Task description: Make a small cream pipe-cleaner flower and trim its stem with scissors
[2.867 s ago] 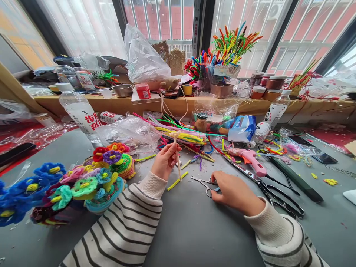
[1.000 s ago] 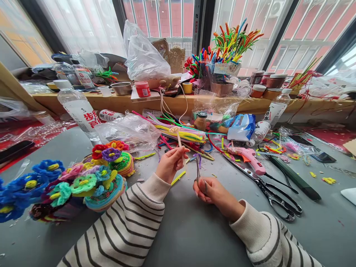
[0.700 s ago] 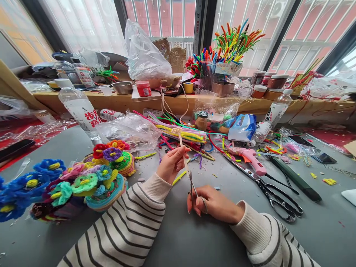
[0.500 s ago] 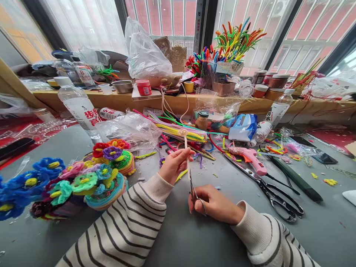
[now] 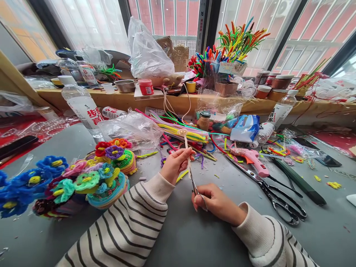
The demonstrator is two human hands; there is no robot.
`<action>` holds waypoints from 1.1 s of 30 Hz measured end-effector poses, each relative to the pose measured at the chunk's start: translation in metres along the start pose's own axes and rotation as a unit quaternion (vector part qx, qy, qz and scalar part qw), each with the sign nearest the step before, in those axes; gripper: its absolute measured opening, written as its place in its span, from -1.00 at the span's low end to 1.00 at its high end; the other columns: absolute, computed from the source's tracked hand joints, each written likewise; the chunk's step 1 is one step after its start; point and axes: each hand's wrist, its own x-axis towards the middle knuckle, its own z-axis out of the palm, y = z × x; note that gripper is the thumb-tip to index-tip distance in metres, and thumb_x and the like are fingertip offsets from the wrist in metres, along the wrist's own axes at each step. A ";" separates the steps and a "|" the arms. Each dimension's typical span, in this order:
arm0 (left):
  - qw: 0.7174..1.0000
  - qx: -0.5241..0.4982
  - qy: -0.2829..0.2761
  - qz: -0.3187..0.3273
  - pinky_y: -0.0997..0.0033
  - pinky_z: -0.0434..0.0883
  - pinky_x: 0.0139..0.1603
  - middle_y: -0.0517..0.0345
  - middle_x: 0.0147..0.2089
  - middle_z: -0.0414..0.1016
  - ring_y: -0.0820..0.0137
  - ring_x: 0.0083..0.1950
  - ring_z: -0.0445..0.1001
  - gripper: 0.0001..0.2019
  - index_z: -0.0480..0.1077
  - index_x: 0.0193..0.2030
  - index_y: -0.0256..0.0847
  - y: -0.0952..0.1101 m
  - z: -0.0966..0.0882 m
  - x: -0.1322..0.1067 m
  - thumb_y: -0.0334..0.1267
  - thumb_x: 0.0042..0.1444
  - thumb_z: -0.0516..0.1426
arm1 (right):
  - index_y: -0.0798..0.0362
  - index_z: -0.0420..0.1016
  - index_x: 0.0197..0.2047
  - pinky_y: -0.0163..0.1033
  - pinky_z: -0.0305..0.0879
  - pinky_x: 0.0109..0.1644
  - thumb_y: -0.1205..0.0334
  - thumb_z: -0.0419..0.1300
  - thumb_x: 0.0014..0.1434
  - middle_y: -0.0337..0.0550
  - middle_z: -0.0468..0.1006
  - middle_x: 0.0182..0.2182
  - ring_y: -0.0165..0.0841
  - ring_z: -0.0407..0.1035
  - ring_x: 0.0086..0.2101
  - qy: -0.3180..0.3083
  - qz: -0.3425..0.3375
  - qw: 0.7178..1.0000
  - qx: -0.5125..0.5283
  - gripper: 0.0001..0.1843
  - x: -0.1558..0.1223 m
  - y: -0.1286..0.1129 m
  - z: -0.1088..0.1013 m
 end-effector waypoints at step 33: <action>0.999 0.009 0.036 0.033 0.63 -0.13 -0.75 0.21 -0.61 0.34 0.76 -0.73 -0.01 -0.76 0.46 -0.52 -0.33 0.000 -0.005 0.002 -0.14 -0.21 0.20 | 0.13 0.29 -0.68 -0.39 -0.12 -0.60 -0.17 0.00 0.01 -0.35 0.08 -0.77 -0.55 -0.04 -0.68 0.049 0.042 0.998 0.008 -0.47 0.000 0.004 0.002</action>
